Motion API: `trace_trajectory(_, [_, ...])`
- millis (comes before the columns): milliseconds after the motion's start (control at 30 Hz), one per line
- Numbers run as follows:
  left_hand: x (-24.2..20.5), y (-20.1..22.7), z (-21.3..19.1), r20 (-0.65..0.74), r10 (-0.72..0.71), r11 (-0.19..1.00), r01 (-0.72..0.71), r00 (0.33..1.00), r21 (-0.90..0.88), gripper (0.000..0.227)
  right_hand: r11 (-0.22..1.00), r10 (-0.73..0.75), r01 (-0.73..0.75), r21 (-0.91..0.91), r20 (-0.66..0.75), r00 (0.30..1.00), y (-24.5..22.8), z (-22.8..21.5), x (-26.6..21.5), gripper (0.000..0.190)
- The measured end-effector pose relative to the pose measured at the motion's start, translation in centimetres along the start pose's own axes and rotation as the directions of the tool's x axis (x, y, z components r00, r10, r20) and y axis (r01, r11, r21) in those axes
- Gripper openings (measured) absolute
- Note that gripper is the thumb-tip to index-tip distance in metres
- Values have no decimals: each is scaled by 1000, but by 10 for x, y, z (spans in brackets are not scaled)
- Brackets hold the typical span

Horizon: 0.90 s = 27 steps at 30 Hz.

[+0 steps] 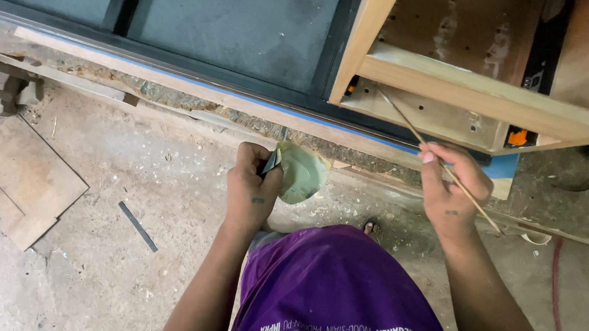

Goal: Applying a white mixture, likely glue or filler, to the interior joints and surfaces of a wooden cabinet using a small stick as an applicator.

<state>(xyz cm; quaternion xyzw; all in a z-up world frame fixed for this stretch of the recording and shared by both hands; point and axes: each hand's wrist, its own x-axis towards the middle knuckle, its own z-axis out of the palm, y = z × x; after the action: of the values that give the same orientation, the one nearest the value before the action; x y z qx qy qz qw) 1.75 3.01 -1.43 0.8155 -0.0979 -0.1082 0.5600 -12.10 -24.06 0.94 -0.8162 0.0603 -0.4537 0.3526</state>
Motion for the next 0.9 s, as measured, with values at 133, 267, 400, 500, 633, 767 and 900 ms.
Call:
trace_trajectory(133, [2,-2,-2,-10,6,1000,-6,1000,-11,20,999,20,-20,25,-7,1000,4,0,-4,10])
trace_trajectory(267, [3,-1,0,-2,19,1000,-19,1000,-3,20,1000,16,-15,22,-14,1000,7,7,-5,8])
trace_trajectory(400, [4,-6,0,2,18,1000,-18,1000,0,22,1000,24,-24,-4,-11,1000,4,-2,-3,8])
trace_trajectory(500, [5,-5,0,2,5,1000,-5,1000,-19,20,999,31,-31,-10,-21,999,4,4,-2,8])
trace_trajectory(633, [4,-7,-2,0,4,1000,-4,1000,-16,21,1000,3,-3,-8,-35,999,10,2,-3,7])
trace_trajectory(767, [4,-7,-3,-9,-1,1000,1,1000,-8,20,999,-29,28,-25,-26,999,2,8,1,5])
trace_trajectory(900, [1,-5,-2,-7,-1,1000,1,1000,-12,21,1000,1,-1,11,-24,1000,5,7,4,9])
